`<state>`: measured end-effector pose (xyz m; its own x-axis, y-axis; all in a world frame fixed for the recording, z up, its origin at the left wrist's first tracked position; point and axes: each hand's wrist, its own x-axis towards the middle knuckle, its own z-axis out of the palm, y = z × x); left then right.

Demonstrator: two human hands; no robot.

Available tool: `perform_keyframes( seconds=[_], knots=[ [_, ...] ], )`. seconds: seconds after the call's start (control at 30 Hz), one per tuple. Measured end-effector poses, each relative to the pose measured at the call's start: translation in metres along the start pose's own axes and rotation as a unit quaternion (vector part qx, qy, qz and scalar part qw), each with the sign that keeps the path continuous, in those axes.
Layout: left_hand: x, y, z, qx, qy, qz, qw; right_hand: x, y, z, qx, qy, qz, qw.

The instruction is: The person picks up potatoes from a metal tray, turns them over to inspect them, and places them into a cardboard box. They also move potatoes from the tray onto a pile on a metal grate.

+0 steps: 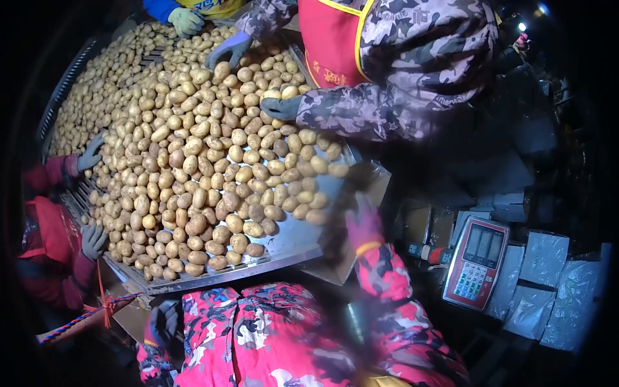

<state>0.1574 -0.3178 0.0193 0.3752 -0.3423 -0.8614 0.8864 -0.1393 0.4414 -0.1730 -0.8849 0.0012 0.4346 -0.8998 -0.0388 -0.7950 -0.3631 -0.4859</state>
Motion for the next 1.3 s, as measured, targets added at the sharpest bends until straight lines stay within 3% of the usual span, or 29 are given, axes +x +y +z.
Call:
perform_keyframes(
  seconds=[0.1,0.17,0.2,0.27,0.33,0.37,0.4,0.43,0.5,0.57,0.63,0.67,0.77,0.83,0.9,0.93,0.97,1.03,1.1,1.13,1.17,1.2,1.23,1.3],
  knots=[
    [0.028,0.035,0.066,0.116,-0.088,0.019,0.989,0.043,-0.048,0.027,-0.051,0.108,-0.134,0.984],
    [0.017,0.053,0.117,0.386,-0.116,0.179,0.897,0.048,-0.066,0.057,-0.160,0.047,-0.166,0.972],
    [0.019,0.063,0.129,0.399,-0.121,0.174,0.892,0.043,-0.077,0.057,-0.168,-0.166,-0.135,0.962],
    [0.030,0.072,0.136,0.365,-0.132,0.175,0.905,-0.002,-0.033,0.076,-0.166,-0.064,-0.308,0.935],
    [0.031,0.078,0.148,0.305,-0.132,0.152,0.931,-0.027,-0.008,0.040,-0.084,-0.139,-0.268,0.950],
    [0.030,0.079,0.153,0.261,-0.125,0.126,0.949,-0.031,0.013,0.047,-0.059,-0.140,-0.180,0.972],
    [0.041,0.075,0.154,0.293,-0.139,0.155,0.933,-0.025,0.023,0.040,-0.071,-0.068,-0.155,0.983],
    [0.047,0.073,0.167,0.367,-0.160,0.193,0.896,-0.019,0.025,0.034,-0.083,0.002,-0.127,0.988],
    [0.059,0.074,0.214,0.505,-0.194,0.270,0.796,0.033,-0.033,0.021,-0.097,0.051,-0.163,0.981],
    [0.097,0.065,0.246,0.612,-0.274,0.506,0.543,0.086,-0.060,0.055,-0.153,0.108,-0.179,0.966],
    [0.098,0.061,0.286,0.732,-0.231,0.484,0.420,0.103,-0.070,0.098,-0.165,0.016,-0.200,0.966],
    [0.104,0.053,0.289,0.751,-0.226,0.465,0.411,0.107,-0.075,0.106,-0.176,-0.026,-0.207,0.962],
    [0.123,0.031,0.296,0.788,-0.213,0.433,0.382,0.044,-0.063,0.084,-0.195,-0.023,-0.259,0.946],
    [0.122,0.025,0.305,0.770,-0.262,0.442,0.378,0.000,-0.042,0.055,-0.165,-0.102,-0.215,0.957],
    [0.136,0.002,0.321,0.746,-0.314,0.484,0.331,-0.033,-0.034,0.061,-0.166,-0.015,-0.143,0.976],
    [0.141,-0.011,0.331,0.717,-0.364,0.486,0.342,-0.032,-0.065,0.052,-0.110,-0.039,-0.140,0.983],
    [0.153,-0.030,0.334,0.699,-0.392,0.505,0.319,-0.030,-0.092,0.055,-0.070,-0.020,-0.199,0.977],
    [0.142,-0.027,0.340,0.702,-0.395,0.464,0.368,-0.017,-0.105,0.078,-0.114,-0.108,-0.313,0.937],
    [0.126,0.007,0.323,0.708,-0.326,0.492,0.388,0.008,-0.085,0.090,-0.158,-0.116,-0.266,0.944],
    [0.117,0.028,0.310,0.718,-0.294,0.515,0.363,0.023,-0.078,0.093,-0.179,-0.116,-0.244,0.946],
    [0.111,0.039,0.287,0.751,-0.248,0.490,0.367,0.036,-0.073,0.089,-0.178,-0.071,-0.211,0.958],
    [0.112,0.047,0.259,0.750,-0.226,0.468,0.408,0.045,-0.067,0.084,-0.178,-0.028,-0.177,0.968],
    [0.104,0.062,0.245,0.769,-0.227,0.462,0.379,0.058,-0.063,0.081,-0.178,0.016,-0.141,0.974],
    [0.095,0.064,0.220,0.814,-0.153,0.404,0.389,0.098,-0.076,0.075,-0.161,0.080,-0.213,0.960]
  ],
)
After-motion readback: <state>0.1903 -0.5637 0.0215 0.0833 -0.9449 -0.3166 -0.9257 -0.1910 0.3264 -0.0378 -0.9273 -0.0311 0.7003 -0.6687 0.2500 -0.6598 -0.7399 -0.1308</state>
